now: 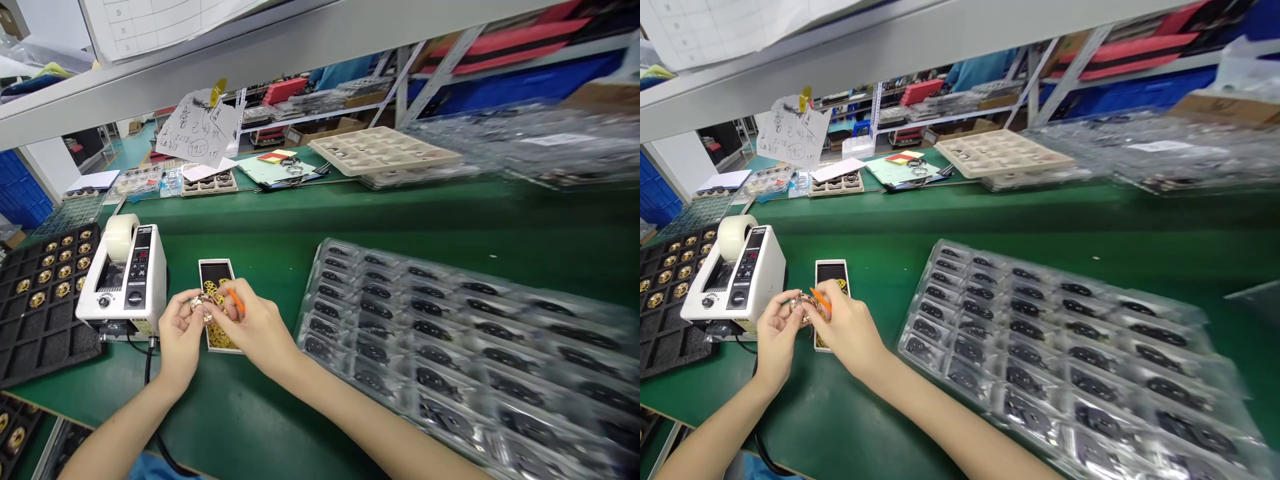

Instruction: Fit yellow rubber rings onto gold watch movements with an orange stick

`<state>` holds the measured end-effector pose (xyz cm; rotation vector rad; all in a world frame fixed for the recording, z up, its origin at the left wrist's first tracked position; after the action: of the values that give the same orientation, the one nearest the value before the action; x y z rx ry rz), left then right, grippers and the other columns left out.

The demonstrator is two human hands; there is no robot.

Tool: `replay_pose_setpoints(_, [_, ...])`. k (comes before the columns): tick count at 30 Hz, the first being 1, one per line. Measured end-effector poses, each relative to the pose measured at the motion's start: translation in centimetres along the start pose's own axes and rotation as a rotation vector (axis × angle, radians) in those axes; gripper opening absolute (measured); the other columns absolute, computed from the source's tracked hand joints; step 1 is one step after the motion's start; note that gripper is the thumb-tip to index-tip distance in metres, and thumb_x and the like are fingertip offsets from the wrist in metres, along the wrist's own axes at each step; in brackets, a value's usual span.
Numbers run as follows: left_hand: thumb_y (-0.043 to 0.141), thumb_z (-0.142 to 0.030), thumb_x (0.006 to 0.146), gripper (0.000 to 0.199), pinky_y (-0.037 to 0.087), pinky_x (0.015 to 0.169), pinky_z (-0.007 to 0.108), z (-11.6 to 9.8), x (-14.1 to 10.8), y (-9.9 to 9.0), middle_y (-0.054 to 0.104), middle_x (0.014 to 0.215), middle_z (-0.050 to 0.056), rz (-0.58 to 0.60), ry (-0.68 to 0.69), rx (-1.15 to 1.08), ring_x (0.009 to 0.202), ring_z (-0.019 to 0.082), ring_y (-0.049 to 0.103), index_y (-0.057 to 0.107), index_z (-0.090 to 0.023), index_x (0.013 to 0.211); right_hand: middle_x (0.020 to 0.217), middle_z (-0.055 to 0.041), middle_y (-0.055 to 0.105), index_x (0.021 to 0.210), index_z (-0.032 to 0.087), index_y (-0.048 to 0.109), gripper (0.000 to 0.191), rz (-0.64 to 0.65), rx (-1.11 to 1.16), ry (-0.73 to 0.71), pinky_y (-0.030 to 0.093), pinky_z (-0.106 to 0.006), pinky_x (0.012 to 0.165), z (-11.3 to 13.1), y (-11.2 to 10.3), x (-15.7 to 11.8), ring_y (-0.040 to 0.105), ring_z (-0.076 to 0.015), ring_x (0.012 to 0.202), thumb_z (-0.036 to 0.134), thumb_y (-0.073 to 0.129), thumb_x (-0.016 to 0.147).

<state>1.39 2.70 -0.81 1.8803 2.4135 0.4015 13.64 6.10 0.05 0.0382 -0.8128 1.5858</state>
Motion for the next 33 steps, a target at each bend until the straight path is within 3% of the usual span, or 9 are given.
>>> replay_pose_setpoints(3, [0.072, -0.042, 0.077, 0.034, 0.055, 0.071, 0.021, -0.2, -0.1, 0.0, 0.073, 0.085, 0.006, 0.009, 0.016, 0.002, 0.079, 0.014, 0.069, 0.063, -0.016, 0.098, 0.051, 0.0087, 0.041, 0.089, 0.02, 0.056, 0.012, 0.059, 0.101, 0.093, 0.038, -0.022, 0.049, 0.1, -0.2, 0.5, 0.044, -0.011, 0.044, 0.029, 0.059, 0.08])
replay_pose_setpoints(7, [0.071, -0.04, 0.078, 0.031, 0.055, 0.069, 0.024, 0.0, -0.3, -0.1, 0.072, 0.085, 0.006, 0.014, 0.023, 0.043, 0.075, 0.015, 0.069, 0.064, -0.016, 0.095, 0.049, 0.0091, 0.037, 0.076, 0.02, 0.052, 0.007, 0.18, 0.211, 0.136, 0.036, -0.022, 0.048, 0.2, -0.4, 0.9, 0.041, -0.01, 0.044, 0.025, 0.055, 0.08])
replay_pose_setpoints(10, [0.068, -0.036, 0.081, 0.026, 0.054, 0.068, 0.024, 0.3, -0.4, -0.3, 0.071, 0.085, 0.006, 0.01, 0.05, 0.134, 0.075, 0.016, 0.068, 0.064, -0.015, 0.096, 0.051, 0.0078, 0.042, 0.073, 0.021, 0.046, 0.012, 0.276, 0.222, 0.115, 0.034, -0.021, 0.047, 0.1, -0.3, 1.0, 0.043, -0.0105, 0.046, 0.023, 0.05, 0.083])
replay_pose_setpoints(13, [0.063, -0.029, 0.084, 0.019, 0.053, 0.071, 0.024, 0.2, -0.1, -0.6, 0.071, 0.09, 0.007, 0.044, 0.067, 0.253, 0.081, 0.017, 0.067, 0.065, -0.016, 0.098, 0.054, 0.0066, 0.045, 0.073, 0.022, 0.041, 0.014, 0.29, 0.156, 0.046, 0.032, -0.022, 0.048, 0.0, -0.4, 1.1, 0.043, -0.011, 0.047, 0.022, 0.047, 0.085])
replay_pose_setpoints(17, [0.06, -0.021, 0.082, 0.009, 0.05, 0.073, 0.025, -1.0, 0.5, -0.8, 0.067, 0.082, 0.004, 0.122, 0.132, 0.407, 0.078, 0.016, 0.063, 0.068, -0.018, 0.082, 0.053, 0.0082, 0.041, 0.077, 0.022, 0.043, 0.012, 0.259, 0.095, -0.047, 0.028, -0.021, 0.045, 0.6, -1.4, 1.2, 0.037, -0.0098, 0.044, 0.025, 0.049, 0.087])
replay_pose_setpoints(20, [0.064, -0.019, 0.076, 0.008, 0.045, 0.063, 0.022, -2.0, 0.6, -0.8, 0.062, 0.071, 0.002, 0.059, 0.187, 0.446, 0.069, 0.014, 0.056, 0.066, -0.018, 0.068, 0.055, 0.0069, 0.044, 0.083, 0.022, 0.047, 0.013, 0.189, 0.069, -0.109, 0.029, -0.021, 0.045, 1.5, -3.0, 1.1, 0.038, -0.0098, 0.043, 0.032, 0.049, 0.091])
replay_pose_setpoints(24, [0.073, -0.025, 0.068, 0.016, 0.043, 0.054, 0.02, -2.2, 0.7, -0.8, 0.064, 0.066, 0.0, 0.031, -0.02, 0.253, 0.06, 0.012, 0.056, 0.06, -0.016, 0.069, 0.057, 0.0032, 0.05, 0.083, 0.021, 0.051, 0.029, 0.087, 0.032, -0.212, 0.037, -0.021, 0.047, 2.4, -4.6, 0.9, 0.045, -0.0108, 0.045, 0.029, 0.029, 0.1])
replay_pose_setpoints(28, [0.076, -0.036, 0.068, 0.029, 0.044, 0.049, 0.02, -2.0, 0.6, -0.6, 0.064, 0.061, -0.001, 0.059, -0.135, 0.084, 0.051, 0.01, 0.057, 0.058, -0.015, 0.076, 0.075, -0.0041, 0.062, 0.095, 0.018, 0.059, 0.026, 0.001, -0.175, -0.437, 0.041, -0.021, 0.049, 2.2, -3.2, 0.2, 0.057, -0.0122, 0.057, 0.018, 0.033, 0.098])
replay_pose_setpoints(33, [0.074, -0.041, 0.072, 0.035, 0.049, 0.056, 0.023, -2.2, 0.0, -0.2, 0.066, 0.06, -0.001, 0.097, -0.147, 0.04, 0.054, 0.013, 0.062, 0.063, -0.013, 0.091, 0.076, -0.0051, 0.059, 0.081, 0.016, 0.066, 0.027, -0.139, -0.431, -0.554, 0.032, -0.021, 0.042, 1.1, -0.6, -0.3, 0.05, -0.0091, 0.048, 0.016, 0.042, 0.095])
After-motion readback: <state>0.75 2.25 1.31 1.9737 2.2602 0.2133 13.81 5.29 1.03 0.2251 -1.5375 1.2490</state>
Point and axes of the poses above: each hand's wrist, its own x-axis towards the middle knuckle, its own y-axis out of the palm, z = x × y, the point moved 1 cm from there along x, towards the middle knuckle
